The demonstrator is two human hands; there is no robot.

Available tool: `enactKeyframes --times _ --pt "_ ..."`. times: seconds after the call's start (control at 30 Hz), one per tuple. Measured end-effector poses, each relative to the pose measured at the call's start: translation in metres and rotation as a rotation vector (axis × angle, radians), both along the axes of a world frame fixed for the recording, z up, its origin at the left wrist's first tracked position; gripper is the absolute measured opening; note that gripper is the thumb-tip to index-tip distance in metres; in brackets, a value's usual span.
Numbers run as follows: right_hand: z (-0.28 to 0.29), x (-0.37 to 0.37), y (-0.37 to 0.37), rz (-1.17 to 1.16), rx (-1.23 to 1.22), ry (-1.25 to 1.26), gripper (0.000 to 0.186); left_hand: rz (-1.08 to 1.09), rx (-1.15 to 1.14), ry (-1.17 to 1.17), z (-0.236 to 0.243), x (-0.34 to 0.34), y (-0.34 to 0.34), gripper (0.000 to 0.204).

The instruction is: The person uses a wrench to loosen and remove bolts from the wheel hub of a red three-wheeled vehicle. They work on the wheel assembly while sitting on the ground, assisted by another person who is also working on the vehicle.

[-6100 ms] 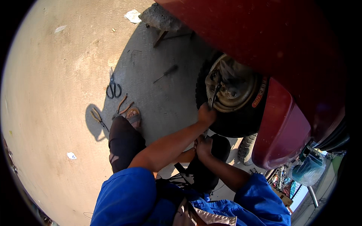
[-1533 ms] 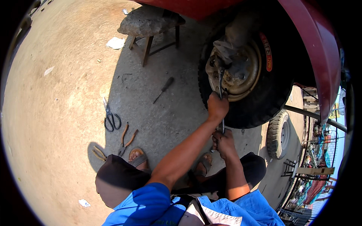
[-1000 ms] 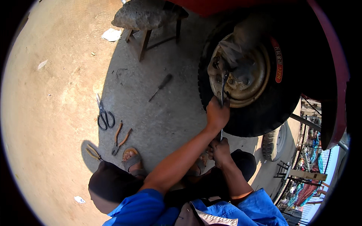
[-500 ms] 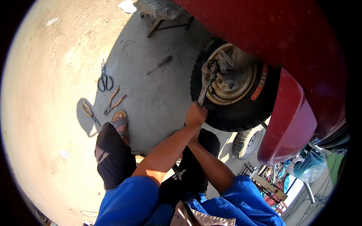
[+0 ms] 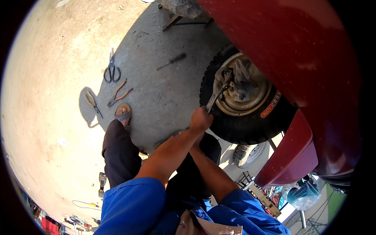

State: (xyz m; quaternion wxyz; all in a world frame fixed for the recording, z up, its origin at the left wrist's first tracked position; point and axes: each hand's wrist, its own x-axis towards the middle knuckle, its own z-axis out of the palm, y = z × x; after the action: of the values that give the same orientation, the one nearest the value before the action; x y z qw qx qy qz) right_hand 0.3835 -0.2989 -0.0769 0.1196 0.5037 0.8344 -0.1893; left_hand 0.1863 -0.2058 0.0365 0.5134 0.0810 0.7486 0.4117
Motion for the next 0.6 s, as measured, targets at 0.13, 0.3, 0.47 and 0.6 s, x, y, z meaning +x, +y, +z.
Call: enactKeyframes --times 0.13,0.3,0.47,0.6 --pt "-0.059 0.032 -0.018 -0.372 -0.222 0.344 0.054 -0.030 0.067 -0.009 -0.018 -0.004 -0.003 0.021" --pt "-0.081 0.014 0.001 -0.356 -0.278 0.118 0.045 -0.036 0.076 0.052 -0.023 0.007 -0.010 0.025" --pt "-0.177 0.097 -0.052 -0.245 -0.193 -0.121 0.039 0.029 0.075 0.021 -0.023 0.004 0.003 0.031" --pt "-0.168 0.066 -0.051 -0.319 -0.176 -0.084 0.042 -0.034 0.111 0.029 -0.026 0.001 -0.002 0.029"
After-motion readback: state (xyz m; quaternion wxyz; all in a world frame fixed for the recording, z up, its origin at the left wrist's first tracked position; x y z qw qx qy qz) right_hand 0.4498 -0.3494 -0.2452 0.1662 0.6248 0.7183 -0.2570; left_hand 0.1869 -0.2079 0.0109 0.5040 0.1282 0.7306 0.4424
